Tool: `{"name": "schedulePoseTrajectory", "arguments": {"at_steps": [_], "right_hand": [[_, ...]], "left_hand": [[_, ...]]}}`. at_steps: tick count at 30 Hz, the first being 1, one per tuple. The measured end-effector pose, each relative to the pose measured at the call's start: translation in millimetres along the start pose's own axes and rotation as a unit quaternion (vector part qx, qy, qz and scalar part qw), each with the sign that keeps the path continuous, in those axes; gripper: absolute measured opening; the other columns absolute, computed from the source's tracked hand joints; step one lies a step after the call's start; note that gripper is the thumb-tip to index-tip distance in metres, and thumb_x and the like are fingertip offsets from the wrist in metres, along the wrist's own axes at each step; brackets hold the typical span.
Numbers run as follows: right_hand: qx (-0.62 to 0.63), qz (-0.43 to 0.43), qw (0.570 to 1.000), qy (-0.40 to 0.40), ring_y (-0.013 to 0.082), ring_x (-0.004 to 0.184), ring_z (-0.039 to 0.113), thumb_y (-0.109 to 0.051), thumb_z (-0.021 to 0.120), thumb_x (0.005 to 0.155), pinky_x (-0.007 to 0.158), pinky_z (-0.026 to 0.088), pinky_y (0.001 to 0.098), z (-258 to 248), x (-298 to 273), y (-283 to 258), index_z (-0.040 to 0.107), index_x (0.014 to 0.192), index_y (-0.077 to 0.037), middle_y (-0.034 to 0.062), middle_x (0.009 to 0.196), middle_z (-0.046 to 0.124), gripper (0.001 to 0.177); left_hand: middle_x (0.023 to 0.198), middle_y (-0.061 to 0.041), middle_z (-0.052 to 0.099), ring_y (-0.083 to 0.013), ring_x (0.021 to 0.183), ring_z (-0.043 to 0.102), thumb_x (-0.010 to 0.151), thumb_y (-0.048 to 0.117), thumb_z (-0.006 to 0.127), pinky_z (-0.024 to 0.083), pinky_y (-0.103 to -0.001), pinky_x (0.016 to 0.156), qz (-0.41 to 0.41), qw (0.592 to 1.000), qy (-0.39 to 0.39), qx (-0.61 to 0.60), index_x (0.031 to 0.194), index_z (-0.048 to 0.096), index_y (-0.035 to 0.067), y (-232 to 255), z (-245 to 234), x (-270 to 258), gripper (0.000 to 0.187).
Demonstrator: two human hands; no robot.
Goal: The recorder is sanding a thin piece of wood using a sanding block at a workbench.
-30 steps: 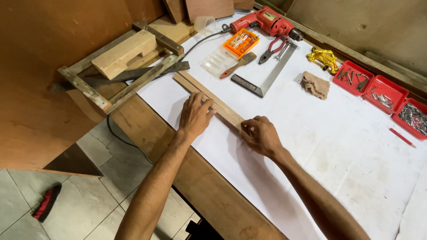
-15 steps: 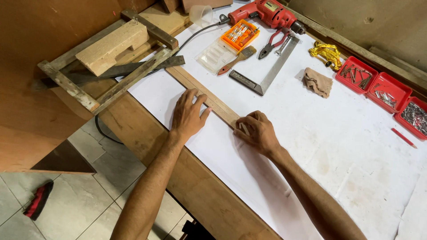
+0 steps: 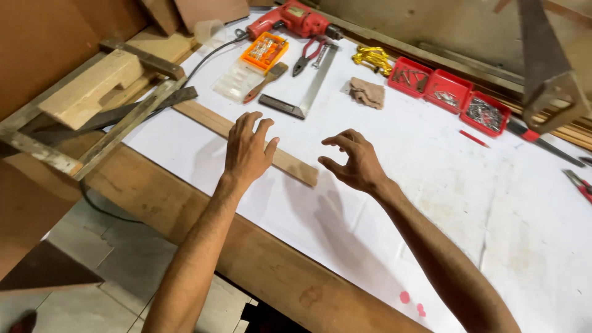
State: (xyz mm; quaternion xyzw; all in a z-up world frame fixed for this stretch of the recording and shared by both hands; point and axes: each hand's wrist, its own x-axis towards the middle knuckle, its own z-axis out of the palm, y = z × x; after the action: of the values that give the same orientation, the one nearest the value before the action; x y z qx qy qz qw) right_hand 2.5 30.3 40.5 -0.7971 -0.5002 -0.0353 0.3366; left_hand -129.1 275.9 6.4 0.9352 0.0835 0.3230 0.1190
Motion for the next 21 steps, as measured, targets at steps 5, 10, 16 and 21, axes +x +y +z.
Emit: {"name": "schedulePoseTrajectory", "arguments": {"at_steps": [5, 10, 16, 21], "right_hand": [[-0.026, 0.035, 0.998, 0.048, 0.0239, 0.09, 0.065, -0.026, 0.086, 0.083, 0.076, 0.059, 0.039, -60.0, -41.8, 1.0, 0.074, 0.115, -0.011, 0.0105, 0.106, 0.068, 0.037], [-0.055, 0.066, 0.992, 0.092, 0.0218, 0.089, 0.065, -0.026, 0.086, 0.086, 0.076, 0.059, 0.0373, -116.5, -95.1, 11.8, 0.074, 0.116, -0.012, 0.0096, 0.106, 0.067, 0.036], [-0.089, 0.131, 0.978, 0.139, 0.0203, 0.088, 0.064, -0.027, 0.086, 0.086, 0.074, 0.058, 0.0357, -178.5, -178.0, 30.0, 0.074, 0.116, -0.012, 0.0087, 0.106, 0.067, 0.035], [-0.122, 0.213, 0.955, 0.168, 0.0166, 0.083, 0.064, -0.027, 0.085, 0.086, 0.073, 0.058, 0.0335, -221.7, -248.9, 45.1, 0.074, 0.116, -0.012, 0.008, 0.106, 0.067, 0.035]], "left_hand": [[0.128, -0.013, 0.057, -0.0334, 0.122, 0.053, 0.091, 0.022, 0.079, 0.048, -0.048, 0.098, 0.05, 0.997, 0.002, -0.053, 0.121, 0.067, 0.006, 69.1, 9.4, 21.9, 0.036], [0.117, -0.011, 0.057, -0.0301, 0.111, 0.054, 0.092, 0.021, 0.08, 0.05, -0.045, 0.09, 0.117, 0.989, 0.0, -0.089, 0.115, 0.068, 0.007, 149.5, 22.7, 42.1, 0.03], [0.114, -0.009, 0.059, -0.0291, 0.11, 0.055, 0.09, 0.022, 0.081, 0.051, -0.044, 0.086, 0.194, 0.971, -0.006, -0.142, 0.11, 0.069, 0.008, 251.2, 58.2, 54.6, 0.027], [0.11, -0.009, 0.058, -0.026, 0.106, 0.056, 0.092, 0.025, 0.08, 0.052, -0.042, 0.084, 0.27, 0.945, -0.052, -0.178, 0.11, 0.07, 0.008, 334.6, 94.4, 56.9, 0.027]]}}
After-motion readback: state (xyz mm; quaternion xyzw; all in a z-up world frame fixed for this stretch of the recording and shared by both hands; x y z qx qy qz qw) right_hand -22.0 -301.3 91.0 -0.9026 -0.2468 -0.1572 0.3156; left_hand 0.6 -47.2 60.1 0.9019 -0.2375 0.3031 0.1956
